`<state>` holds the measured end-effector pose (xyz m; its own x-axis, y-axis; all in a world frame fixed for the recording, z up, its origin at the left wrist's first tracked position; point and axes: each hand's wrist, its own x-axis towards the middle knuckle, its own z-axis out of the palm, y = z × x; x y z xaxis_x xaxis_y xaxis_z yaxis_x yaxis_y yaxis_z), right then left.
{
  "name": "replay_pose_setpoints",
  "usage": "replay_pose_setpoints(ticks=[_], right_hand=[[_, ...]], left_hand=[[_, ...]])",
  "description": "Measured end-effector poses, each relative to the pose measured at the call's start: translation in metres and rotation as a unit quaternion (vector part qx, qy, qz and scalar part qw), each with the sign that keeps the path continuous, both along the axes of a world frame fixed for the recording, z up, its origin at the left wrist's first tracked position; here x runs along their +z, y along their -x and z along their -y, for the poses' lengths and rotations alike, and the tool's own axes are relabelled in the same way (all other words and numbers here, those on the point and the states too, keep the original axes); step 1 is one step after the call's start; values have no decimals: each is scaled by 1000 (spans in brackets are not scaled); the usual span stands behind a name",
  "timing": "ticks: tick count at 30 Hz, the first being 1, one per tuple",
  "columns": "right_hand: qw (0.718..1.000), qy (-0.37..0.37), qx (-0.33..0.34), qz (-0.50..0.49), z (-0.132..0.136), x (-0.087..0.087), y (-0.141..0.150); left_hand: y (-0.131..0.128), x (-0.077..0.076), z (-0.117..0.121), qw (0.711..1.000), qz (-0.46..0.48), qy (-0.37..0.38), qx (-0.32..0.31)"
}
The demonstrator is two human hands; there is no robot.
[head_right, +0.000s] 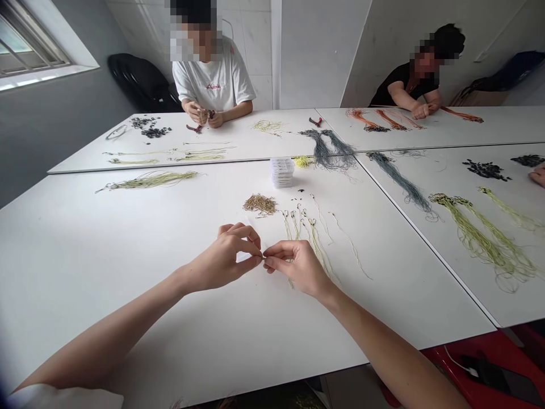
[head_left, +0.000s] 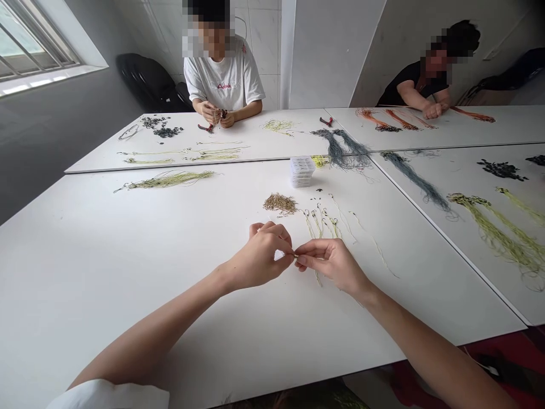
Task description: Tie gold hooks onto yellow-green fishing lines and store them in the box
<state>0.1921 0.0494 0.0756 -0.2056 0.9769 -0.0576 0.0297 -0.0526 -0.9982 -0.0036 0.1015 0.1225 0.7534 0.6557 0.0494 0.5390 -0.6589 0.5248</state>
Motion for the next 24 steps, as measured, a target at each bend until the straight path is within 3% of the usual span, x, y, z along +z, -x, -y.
replay_pose_setpoints(ticks=[6, 10, 17, 20, 24], right_hand=[[991, -26, 36, 130, 1, 2, 2], [992, -16, 38, 120, 1, 0, 1], [974, -138, -90, 158, 8, -6, 11], [978, -132, -106, 123, 9, -7, 12], [997, -49, -56, 13, 3, -4, 7]], left_hand=[[-1, -4, -1, 1000, -10, -1, -5], [-3, -3, -2, 1000, -14, 16, 1], [-4, -1, -6, 994, 14, 83, 65], [-4, -4, -6, 992, 36, 91, 85], [-5, -6, -3, 994, 46, 55, 86]])
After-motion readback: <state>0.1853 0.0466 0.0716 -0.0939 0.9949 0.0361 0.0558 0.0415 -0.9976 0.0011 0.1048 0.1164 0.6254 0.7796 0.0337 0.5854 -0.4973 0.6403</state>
